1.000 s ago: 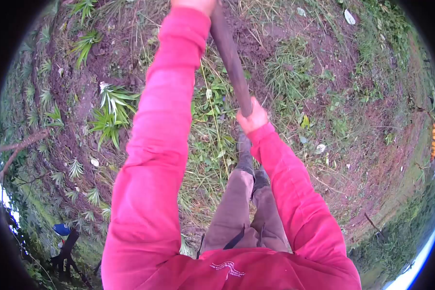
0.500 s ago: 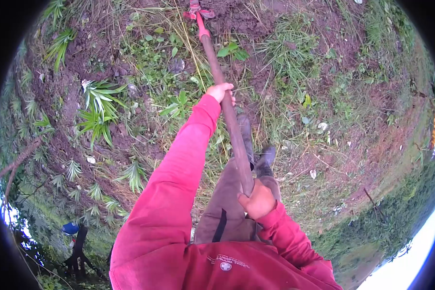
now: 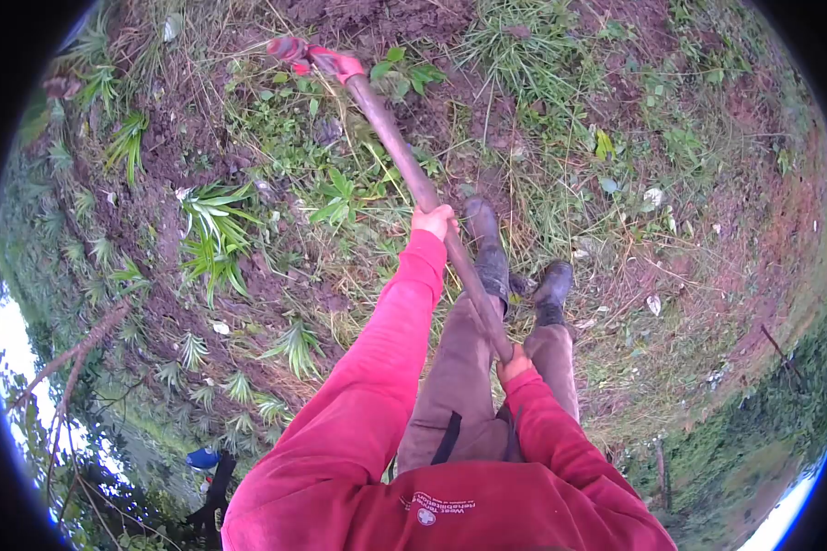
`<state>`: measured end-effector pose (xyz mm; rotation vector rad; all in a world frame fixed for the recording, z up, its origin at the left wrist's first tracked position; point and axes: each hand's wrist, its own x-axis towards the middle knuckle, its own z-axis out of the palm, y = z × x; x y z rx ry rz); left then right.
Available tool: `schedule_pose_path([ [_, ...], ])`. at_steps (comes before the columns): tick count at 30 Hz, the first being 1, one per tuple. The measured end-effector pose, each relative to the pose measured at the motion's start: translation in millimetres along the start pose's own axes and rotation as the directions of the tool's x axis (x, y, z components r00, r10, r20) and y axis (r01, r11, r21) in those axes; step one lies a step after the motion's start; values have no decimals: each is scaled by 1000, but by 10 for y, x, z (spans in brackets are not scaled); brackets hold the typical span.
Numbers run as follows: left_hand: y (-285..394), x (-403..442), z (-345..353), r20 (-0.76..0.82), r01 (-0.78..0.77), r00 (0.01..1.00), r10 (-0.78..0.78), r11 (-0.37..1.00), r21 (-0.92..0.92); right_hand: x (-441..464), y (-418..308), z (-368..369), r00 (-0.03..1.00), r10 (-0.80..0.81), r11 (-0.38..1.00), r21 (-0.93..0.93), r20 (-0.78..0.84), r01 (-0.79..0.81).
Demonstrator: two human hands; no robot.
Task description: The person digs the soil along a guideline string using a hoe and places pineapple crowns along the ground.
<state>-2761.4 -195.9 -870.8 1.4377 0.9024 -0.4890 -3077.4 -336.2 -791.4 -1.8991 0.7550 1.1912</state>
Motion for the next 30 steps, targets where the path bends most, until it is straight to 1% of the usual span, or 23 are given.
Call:
schedule_pose_path([
  [1,89,-76,53,18,-43,999,44,999,-22,20,47,-44,999,-32,999,21,-25,33],
  [2,346,-291,160,12,-106,994,105,994,33,35,49,-142,996,-68,997,28,-66,70],
  [4,783,-798,307,34,-208,977,211,976,-65,-10,-34,-379,981,-148,988,23,-129,152],
  [5,1052,-1009,359,38,-266,962,271,957,-115,3,-94,-488,960,-215,973,47,-180,227],
  [7,1583,-1411,374,92,-418,896,435,895,-156,-37,-263,-650,904,-331,926,89,-270,366],
  [9,2145,-1760,329,143,-531,818,557,827,-184,-89,-702,-921,877,-389,892,120,-283,435],
  [10,2428,-1854,309,159,-608,749,643,763,-220,-56,-883,-960,855,-423,868,138,-299,478],
  [11,2757,-1971,290,166,-651,728,665,747,-136,-67,-1129,-1039,827,-465,837,148,-315,527],
  [12,2996,-1966,292,129,-695,692,710,704,-145,-55,-1399,-1157,795,-506,803,155,-334,576],
  [14,3399,-1878,327,51,-773,633,773,634,-25,153,-1819,-1234,737,-559,737,179,-381,652],
  [16,3515,-1502,353,30,-811,583,812,584,-26,514,-2149,-1288,749,-553,747,180,-364,639],
  [17,3431,-1198,339,33,-826,563,826,564,-20,749,-2163,-1224,761,-545,757,183,-351,627],
  [19,2850,-531,385,-18,-778,627,779,626,-42,1281,-1866,-993,811,-509,801,186,-289,569],
  [20,2445,-177,449,-36,-749,662,749,660,-56,1545,-1632,-895,837,-481,825,188,-262,533],
  [21,1834,249,471,-91,-692,721,687,720,-50,1754,-1202,-654,850,-455,848,161,-267,505],
  [22,1164,628,495,-114,-571,815,568,821,11,1857,-740,-447,918,-353,920,110,-181,375],
  [23,468,996,517,-184,-361,914,361,932,35,1868,-271,-205,968,-240,969,48,-73,243],
  [24,-43,1318,453,-240,-213,939,246,965,156,1690,-226,-170,991,-136,989,50,-14,137],
  [25,-20,1392,428,-205,-202,952,227,970,136,1547,-295,-288,998,-55,998,31,31,54],
  [27,230,1343,337,-173,-173,964,201,971,165,1164,-513,-410,994,-63,998,28,86,61],
  [28,449,1252,256,-136,-111,981,135,980,168,918,-709,-490,989,-90,996,23,115,88],
  [29,808,1233,205,-51,-54,997,60,992,116,568,-1008,-670,964,-266,963,42,-26,267],
  [30,1104,1185,90,37,21,999,-24,997,78,271,-1261,-840,950,-310,949,42,-47,311],
])
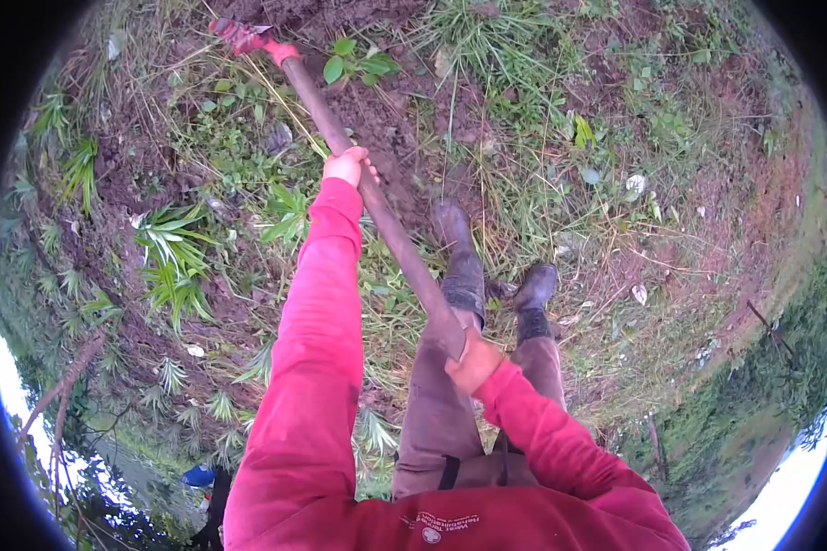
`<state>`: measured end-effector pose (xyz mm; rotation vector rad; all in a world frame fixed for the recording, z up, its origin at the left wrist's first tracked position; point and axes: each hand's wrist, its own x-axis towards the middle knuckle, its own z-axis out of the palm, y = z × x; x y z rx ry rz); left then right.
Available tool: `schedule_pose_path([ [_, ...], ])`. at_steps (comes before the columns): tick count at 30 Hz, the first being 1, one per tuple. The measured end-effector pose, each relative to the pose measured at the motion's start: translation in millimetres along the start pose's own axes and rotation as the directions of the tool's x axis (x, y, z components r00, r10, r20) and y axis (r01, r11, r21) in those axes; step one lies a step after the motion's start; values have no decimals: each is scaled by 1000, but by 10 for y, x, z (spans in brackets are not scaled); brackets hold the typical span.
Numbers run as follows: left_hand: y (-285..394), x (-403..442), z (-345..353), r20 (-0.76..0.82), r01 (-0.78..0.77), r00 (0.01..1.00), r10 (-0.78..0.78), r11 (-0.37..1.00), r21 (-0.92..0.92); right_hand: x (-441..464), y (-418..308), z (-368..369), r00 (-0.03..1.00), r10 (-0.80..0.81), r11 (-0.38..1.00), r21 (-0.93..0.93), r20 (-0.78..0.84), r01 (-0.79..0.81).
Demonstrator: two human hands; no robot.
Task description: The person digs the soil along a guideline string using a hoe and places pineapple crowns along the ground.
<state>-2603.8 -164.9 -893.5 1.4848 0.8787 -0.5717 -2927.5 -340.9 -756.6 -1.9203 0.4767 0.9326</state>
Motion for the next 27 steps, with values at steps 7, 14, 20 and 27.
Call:
schedule_pose_path([
  [7,-736,-102,54,-130,-6,991,12,999,46,22,673,388,983,159,987,-44,90,-156],
  [14,-1016,-1146,157,-134,-168,979,155,981,-95,-166,1428,642,976,211,977,30,54,-213],
  [20,467,-2101,301,-100,-517,856,507,837,-181,188,873,236,981,-101,982,143,-166,125],
  [27,1156,-1170,233,-127,-724,684,718,690,1,1339,235,-4,979,-164,969,166,-123,183],
])
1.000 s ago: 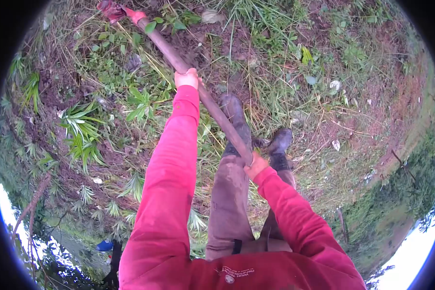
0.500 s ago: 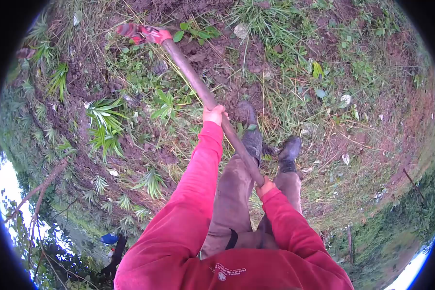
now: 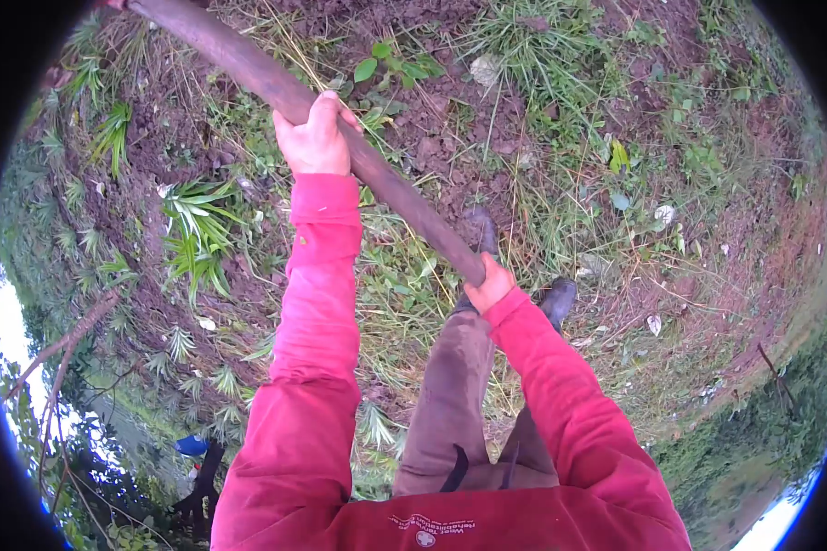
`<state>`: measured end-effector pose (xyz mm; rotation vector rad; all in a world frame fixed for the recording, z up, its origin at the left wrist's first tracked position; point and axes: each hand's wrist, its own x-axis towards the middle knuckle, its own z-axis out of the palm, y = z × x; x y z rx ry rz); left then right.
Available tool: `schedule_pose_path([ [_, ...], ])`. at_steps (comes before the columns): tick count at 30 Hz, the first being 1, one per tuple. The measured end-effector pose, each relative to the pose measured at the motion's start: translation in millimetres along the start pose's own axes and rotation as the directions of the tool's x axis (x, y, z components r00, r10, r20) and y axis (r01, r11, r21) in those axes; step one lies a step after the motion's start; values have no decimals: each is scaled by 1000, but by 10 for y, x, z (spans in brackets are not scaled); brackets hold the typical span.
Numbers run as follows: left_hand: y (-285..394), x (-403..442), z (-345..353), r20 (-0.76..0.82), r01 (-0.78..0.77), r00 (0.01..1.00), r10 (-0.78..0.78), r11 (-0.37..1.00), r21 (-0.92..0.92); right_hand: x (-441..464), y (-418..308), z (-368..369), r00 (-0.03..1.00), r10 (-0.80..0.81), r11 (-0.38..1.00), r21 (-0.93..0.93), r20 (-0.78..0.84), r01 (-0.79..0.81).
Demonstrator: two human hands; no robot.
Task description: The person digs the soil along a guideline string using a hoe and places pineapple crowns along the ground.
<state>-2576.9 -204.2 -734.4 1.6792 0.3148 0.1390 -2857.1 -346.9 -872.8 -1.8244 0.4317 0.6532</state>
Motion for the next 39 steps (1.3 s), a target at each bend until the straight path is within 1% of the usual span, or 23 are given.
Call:
schedule_pose_path([
  [1,-417,-33,23,-34,31,999,-32,999,-29,92,190,126,1000,23,1000,6,19,-23],
  [3,-1426,-410,66,-114,274,956,-270,961,25,-220,921,313,986,150,982,-125,75,-140],
  [4,-1985,-693,94,-220,503,855,-470,854,133,-516,1245,437,949,275,947,-216,151,-240],
  [5,-2605,-862,-17,-144,642,767,-626,751,157,-843,1375,503,890,403,892,-310,214,-329],
  [7,-2532,-748,89,-169,615,788,-592,758,215,-800,1131,259,865,461,856,-356,199,-374],
  [8,-2467,-720,-10,-149,655,754,-639,721,225,-942,873,245,842,500,837,-359,200,-412],
  [10,-2324,-428,-158,-113,705,705,-700,676,213,-1089,-3,25,835,498,834,-391,234,-388],
  [11,-1912,-290,-167,-127,756,649,-750,617,219,-1181,-476,-76,851,466,857,-362,242,-367],
  [12,-1855,-103,-371,63,787,596,-800,598,151,-1362,-972,-157,854,447,873,-336,264,-353],
  [14,-1223,165,-442,170,844,501,-849,522,121,-1519,-1994,-425,901,387,902,-283,194,-327],
  [15,-1172,275,-455,148,871,471,-869,485,77,-1542,-2097,-422,899,389,900,-289,200,-326],
  [17,-1380,211,-468,152,850,498,-854,515,109,-1483,-2055,-381,899,380,898,-319,217,-302],
  [20,-1755,-324,-536,111,794,582,-806,592,136,-1726,-1130,-76,893,407,862,-405,193,-305],
  [22,-1643,-789,-446,81,848,500,-862,506,158,-1972,-591,-75,866,476,831,-402,153,-385],
  [24,-1509,-1280,-402,11,851,524,-852,524,31,-2316,-412,-186,819,558,788,-394,133,-473],
  [26,-1222,-1540,-432,10,852,524,-852,524,-4,-2506,-354,-296,772,628,739,-389,102,-550],
  [30,-915,-1554,-484,109,806,592,-799,582,-111,-2525,-207,-341,841,542,784,-365,8,-502],
  [31,-832,-1545,-490,120,795,607,-786,603,-70,-2511,-148,-368,854,520,798,-346,-22,-494],
  [32,-618,-1532,-438,119,774,633,-765,623,-113,-2470,-97,-402,867,496,812,-327,-51,-483],
  [34,-171,-1550,-314,106,730,679,-726,654,-199,-2402,-45,-539,920,379,871,-298,-96,-390],
  [35,-100,-1567,-263,117,685,724,-679,689,-239,-2359,24,-595,942,319,900,-279,-104,-335],
  [36,-98,-1570,-229,119,686,725,-678,695,-214,-2340,61,-618,959,261,924,-260,-112,-282],
  [39,-347,-1501,-37,155,711,703,-694,683,-169,-2265,124,-712,915,390,877,-260,-107,-404],
])
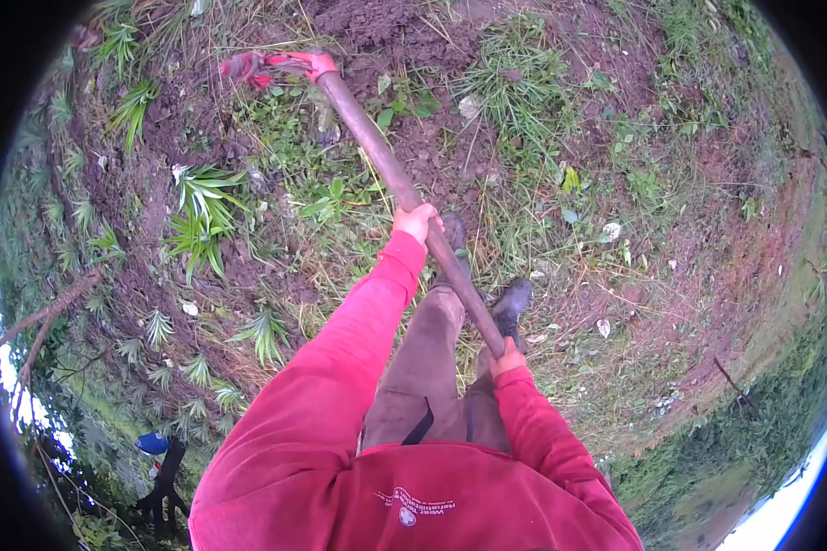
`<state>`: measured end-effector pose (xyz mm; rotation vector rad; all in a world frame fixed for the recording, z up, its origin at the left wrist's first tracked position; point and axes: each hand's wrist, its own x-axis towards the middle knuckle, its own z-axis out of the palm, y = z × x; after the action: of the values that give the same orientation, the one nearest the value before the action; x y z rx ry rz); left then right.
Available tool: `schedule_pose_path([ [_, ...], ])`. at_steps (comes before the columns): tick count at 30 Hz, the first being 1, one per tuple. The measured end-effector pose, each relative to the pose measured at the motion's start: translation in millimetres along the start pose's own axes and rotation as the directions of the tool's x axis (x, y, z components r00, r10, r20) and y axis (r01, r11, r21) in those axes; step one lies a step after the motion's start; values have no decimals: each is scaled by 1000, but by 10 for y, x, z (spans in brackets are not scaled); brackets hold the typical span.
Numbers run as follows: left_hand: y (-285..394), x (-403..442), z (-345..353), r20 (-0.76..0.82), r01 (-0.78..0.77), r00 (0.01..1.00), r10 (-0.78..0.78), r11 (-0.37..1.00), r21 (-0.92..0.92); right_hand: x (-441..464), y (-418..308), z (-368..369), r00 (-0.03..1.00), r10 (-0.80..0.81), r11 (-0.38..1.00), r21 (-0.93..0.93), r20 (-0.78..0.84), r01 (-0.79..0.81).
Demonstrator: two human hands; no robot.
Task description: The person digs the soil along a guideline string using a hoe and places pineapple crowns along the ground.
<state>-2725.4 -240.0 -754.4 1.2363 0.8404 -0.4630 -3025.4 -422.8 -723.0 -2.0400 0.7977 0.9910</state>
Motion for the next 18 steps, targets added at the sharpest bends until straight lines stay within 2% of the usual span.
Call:
schedule_pose_path([
  [3,-429,510,18,-69,149,988,-140,978,145,-71,6,20,998,48,998,-32,50,-46],
  [4,-643,656,7,-148,150,982,-120,966,210,-110,-48,41,994,70,997,-43,80,-67],
  [6,-746,785,-15,-108,201,977,-184,962,185,-80,-122,-39,990,106,991,-85,87,-99],
  [7,-764,762,-125,-97,230,972,-216,956,181,-159,-127,-68,987,124,988,-100,102,-114],
  [8,-796,780,-207,-90,257,966,-241,927,272,-203,-43,15,982,145,981,-143,121,-128],
  [11,-842,225,-206,-191,234,965,-182,924,302,-427,276,114,989,108,988,-119,104,-96],
  [12,-830,63,-191,-175,100,983,-55,961,259,-476,330,73,993,69,993,-100,100,-59],
  [15,-406,-272,-160,-121,91,990,-71,981,170,-422,416,-75,997,-82,991,-110,3,82],
  [18,212,-1026,97,-136,-181,972,194,978,101,-319,378,-178,939,-314,949,-47,-143,310],
])
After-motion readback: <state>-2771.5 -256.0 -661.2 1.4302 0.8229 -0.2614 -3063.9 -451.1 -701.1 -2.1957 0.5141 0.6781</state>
